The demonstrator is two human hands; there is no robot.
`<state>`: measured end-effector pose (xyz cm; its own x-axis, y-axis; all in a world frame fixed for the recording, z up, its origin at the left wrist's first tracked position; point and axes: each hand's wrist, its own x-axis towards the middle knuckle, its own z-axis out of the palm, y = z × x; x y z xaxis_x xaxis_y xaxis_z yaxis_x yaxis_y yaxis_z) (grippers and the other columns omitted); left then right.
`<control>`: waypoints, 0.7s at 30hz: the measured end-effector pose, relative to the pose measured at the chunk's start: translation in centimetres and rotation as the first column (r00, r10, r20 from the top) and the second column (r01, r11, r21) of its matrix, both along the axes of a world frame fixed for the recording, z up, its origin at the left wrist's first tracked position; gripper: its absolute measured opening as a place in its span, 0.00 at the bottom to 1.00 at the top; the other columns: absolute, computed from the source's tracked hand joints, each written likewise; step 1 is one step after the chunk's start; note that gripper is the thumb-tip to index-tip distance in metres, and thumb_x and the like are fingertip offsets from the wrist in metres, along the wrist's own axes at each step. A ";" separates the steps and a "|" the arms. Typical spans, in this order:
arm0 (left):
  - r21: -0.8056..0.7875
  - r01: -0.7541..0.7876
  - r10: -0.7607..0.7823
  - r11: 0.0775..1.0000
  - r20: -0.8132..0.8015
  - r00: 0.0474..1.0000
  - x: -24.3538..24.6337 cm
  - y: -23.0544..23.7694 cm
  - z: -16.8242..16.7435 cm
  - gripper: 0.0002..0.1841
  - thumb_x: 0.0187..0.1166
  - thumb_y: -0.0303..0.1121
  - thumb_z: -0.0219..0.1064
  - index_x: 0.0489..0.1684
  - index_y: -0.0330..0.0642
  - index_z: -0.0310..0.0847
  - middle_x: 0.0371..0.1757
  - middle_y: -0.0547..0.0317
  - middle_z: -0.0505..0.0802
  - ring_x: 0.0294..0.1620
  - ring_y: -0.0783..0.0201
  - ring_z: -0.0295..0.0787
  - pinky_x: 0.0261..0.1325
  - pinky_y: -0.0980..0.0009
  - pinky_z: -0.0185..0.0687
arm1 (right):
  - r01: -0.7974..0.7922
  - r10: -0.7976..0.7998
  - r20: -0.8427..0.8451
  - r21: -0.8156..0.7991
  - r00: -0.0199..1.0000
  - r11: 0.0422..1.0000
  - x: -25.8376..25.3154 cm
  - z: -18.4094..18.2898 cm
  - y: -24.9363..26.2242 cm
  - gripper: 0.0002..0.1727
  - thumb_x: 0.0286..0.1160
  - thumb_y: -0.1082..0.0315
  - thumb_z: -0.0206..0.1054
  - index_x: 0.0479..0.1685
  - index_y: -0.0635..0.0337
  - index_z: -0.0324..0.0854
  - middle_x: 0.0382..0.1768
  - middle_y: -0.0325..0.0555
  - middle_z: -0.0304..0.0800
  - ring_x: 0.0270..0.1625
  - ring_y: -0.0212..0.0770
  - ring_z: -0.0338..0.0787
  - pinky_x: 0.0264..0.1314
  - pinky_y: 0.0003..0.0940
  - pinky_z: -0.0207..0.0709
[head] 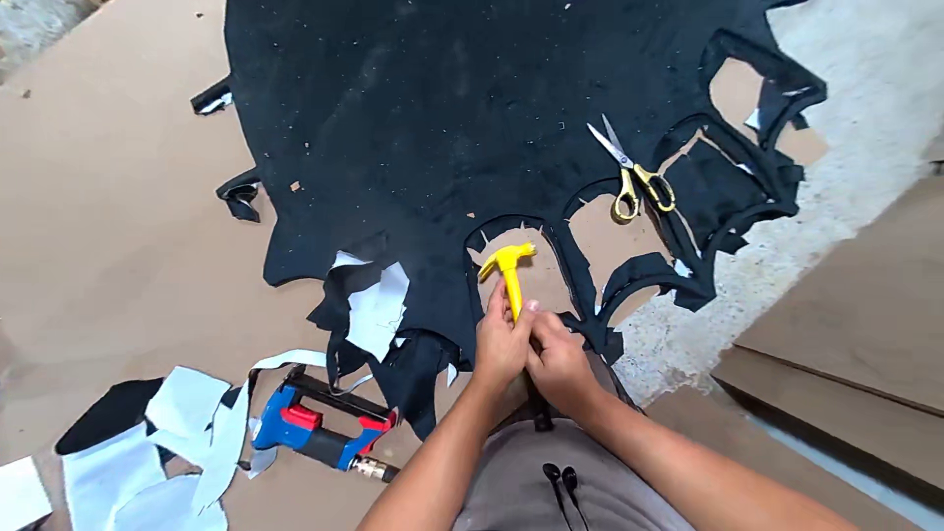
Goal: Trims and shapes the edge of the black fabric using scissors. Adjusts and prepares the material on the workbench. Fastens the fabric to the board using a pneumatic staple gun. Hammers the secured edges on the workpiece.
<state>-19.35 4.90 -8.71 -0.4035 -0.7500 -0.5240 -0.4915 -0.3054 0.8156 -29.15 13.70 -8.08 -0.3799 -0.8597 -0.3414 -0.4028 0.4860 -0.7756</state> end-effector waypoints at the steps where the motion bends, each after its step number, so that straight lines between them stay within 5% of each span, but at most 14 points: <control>1: 0.155 -0.085 0.088 0.984 -0.011 0.996 -1.0 -0.3 -0.1 0.32 0.87 0.45 0.65 0.91 0.52 0.60 0.58 0.50 0.93 0.50 0.56 0.94 0.55 0.52 0.90 | -0.065 0.064 0.028 0.025 0.998 0.998 -1.3 0.2 -0.2 0.18 0.86 0.55 0.61 0.65 0.49 0.88 0.56 0.39 0.90 0.57 0.36 0.90 0.61 0.43 0.87; 3: 0.299 -0.183 0.196 0.936 -0.014 0.981 -2.0 -0.9 -0.8 0.29 0.90 0.37 0.62 0.90 0.52 0.61 0.47 0.49 0.93 0.35 0.58 0.91 0.40 0.59 0.90 | -0.087 0.088 -0.045 0.020 0.995 0.996 -5.6 0.1 -0.6 0.19 0.89 0.49 0.58 0.60 0.44 0.92 0.54 0.34 0.95 0.55 0.32 0.94 0.62 0.43 0.89; 5: 0.317 -0.215 0.252 0.924 -0.079 0.965 -3.0 -1.3 -1.1 0.28 0.92 0.35 0.59 0.92 0.54 0.60 0.33 0.51 0.86 0.18 0.63 0.79 0.22 0.67 0.80 | -0.111 0.107 -0.293 0.001 0.950 0.994 -11.1 -1.1 -2.6 0.20 0.90 0.54 0.55 0.70 0.48 0.85 0.63 0.43 0.90 0.66 0.44 0.89 0.69 0.54 0.82; 8: 0.214 -0.279 0.299 0.936 -0.064 0.952 -5.5 -1.5 -0.8 0.29 0.91 0.35 0.60 0.93 0.56 0.62 0.28 0.52 0.85 0.14 0.63 0.75 0.19 0.67 0.77 | -0.384 0.345 -0.574 0.058 0.743 0.922 -16.5 -6.1 -5.0 0.32 0.93 0.50 0.43 0.92 0.52 0.62 0.91 0.43 0.63 0.94 0.50 0.59 0.92 0.65 0.49; 10: 0.159 -0.355 0.360 0.921 0.000 0.933 -7.7 -2.0 -1.9 0.30 0.91 0.34 0.59 0.94 0.55 0.59 0.31 0.50 0.87 0.15 0.62 0.77 0.22 0.65 0.80 | -0.496 0.425 -0.615 0.063 0.664 0.866 -17.4 -8.7 -5.4 0.35 0.95 0.47 0.32 0.95 0.52 0.54 0.96 0.38 0.50 0.98 0.48 0.44 0.94 0.70 0.34; 13: 0.154 -0.312 0.300 0.938 0.099 0.949 -9.3 -1.3 -2.7 0.31 0.91 0.37 0.59 0.95 0.58 0.58 0.37 0.47 0.90 0.21 0.56 0.81 0.29 0.56 0.84 | -0.522 0.434 -0.615 0.043 0.658 0.852 -17.6 -9.5 -5.3 0.34 0.95 0.49 0.30 0.96 0.50 0.52 0.97 0.34 0.47 0.98 0.45 0.41 0.95 0.68 0.31; 21: 0.197 -0.435 0.417 0.879 0.128 0.900 -10.6 -1.8 -1.6 0.29 0.91 0.36 0.60 0.93 0.54 0.62 0.31 0.51 0.86 0.15 0.63 0.75 0.20 0.66 0.78 | -0.527 0.430 -0.606 0.020 0.669 0.849 -17.6 -9.7 -5.2 0.34 0.95 0.50 0.30 0.97 0.49 0.51 0.97 0.35 0.46 0.98 0.45 0.41 0.95 0.67 0.30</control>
